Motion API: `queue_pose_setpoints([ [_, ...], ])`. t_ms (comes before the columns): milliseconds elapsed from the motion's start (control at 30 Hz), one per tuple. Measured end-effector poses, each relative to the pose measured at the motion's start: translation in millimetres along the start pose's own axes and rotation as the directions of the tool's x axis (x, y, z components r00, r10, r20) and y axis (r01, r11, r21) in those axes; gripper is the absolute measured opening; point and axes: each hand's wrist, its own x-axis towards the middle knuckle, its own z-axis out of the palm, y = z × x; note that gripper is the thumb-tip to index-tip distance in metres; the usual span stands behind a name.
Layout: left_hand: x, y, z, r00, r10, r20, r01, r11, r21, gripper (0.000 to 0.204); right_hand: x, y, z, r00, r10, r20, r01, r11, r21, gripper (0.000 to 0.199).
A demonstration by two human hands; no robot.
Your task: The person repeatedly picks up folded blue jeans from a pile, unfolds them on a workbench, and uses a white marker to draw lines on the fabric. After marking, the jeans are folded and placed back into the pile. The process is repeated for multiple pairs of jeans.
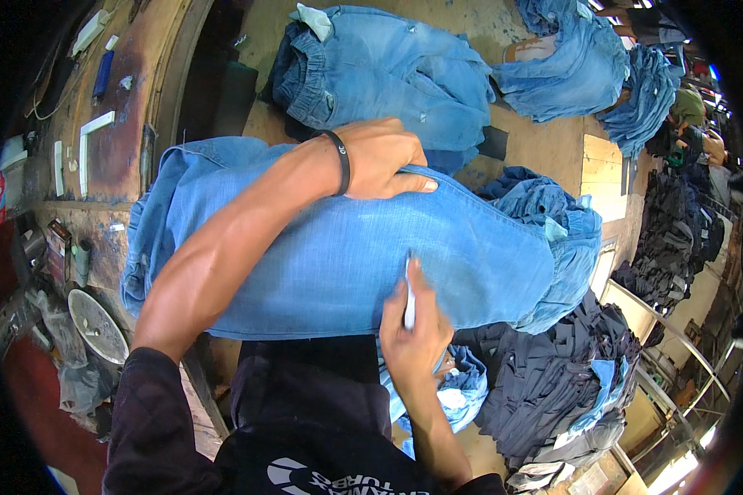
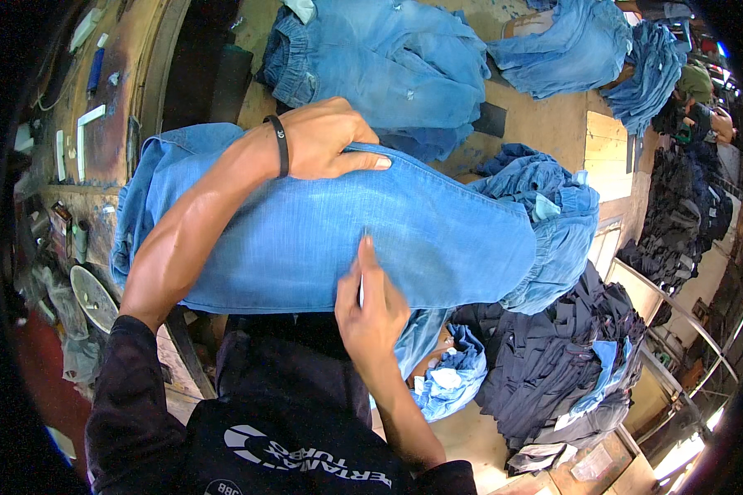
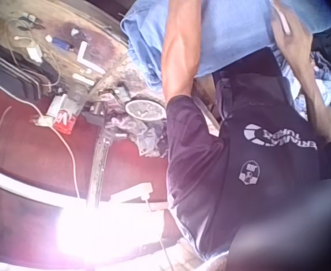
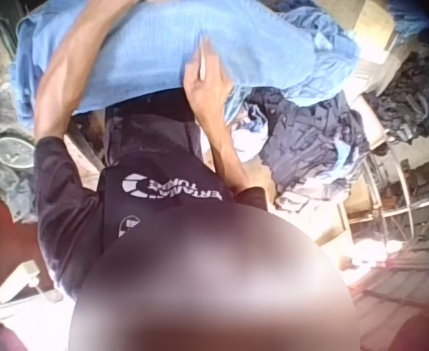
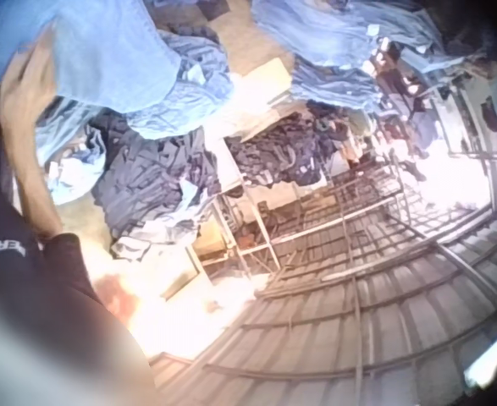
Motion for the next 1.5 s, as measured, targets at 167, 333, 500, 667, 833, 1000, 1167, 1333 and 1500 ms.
queue_pose_setpoints([
  [167,0,1,0,1.000,-0.007,0.005,0.007,1.000,-0.011,0.049,-13,-8,-16,0.999,0.041,-0.015,-0.040,0.997,0.070,0.032],
  [333,0,0,0,1.000,0.022,-0.022,-0.022,1.000,0.014,0.050,16,10,5,1.000,-0.008,-0.029,0.009,0.999,0.037,0.031],
  [500,1,-2,1,1.000,-0.018,0.022,0.018,0.999,0.037,0.050,3,4,-7,0.998,0.033,0.060,-0.035,0.998,0.043,0.039],
  [667,1,2,-2,1.000,0.005,-0.004,-0.005,1.000,0.030,0.047,-1,-3,-18,1.000,0.026,0.016,-0.027,0.999,0.037,0.032],
  [833,1,2,-2,1.000,-0.013,0.009,0.013,1.000,0.029,0.045,18,11,3,0.999,-0.029,-0.039,0.030,0.999,0.016,0.033],
  [1000,1,-2,0,0.999,-0.015,0.028,0.014,0.998,0.064,0.044,-1,1,-9,0.999,0.035,0.041,-0.036,0.999,0.017,0.038],
  [1167,1,1,0,1.000,0.008,-0.030,-0.007,1.000,0.019,0.044,6,4,-12,0.999,-0.025,-0.038,0.026,0.999,0.035,0.033],
  [1333,0,3,-3,1.000,-0.021,0.012,0.021,1.000,0.015,0.044,20,6,-1,0.998,0.062,0.025,-0.063,0.997,0.046,0.029],
  [1500,1,1,0,1.000,-0.011,-0.016,0.012,1.000,0.010,0.045,22,7,3,0.999,0.005,-0.032,-0.004,1.000,0.027,0.030],
])
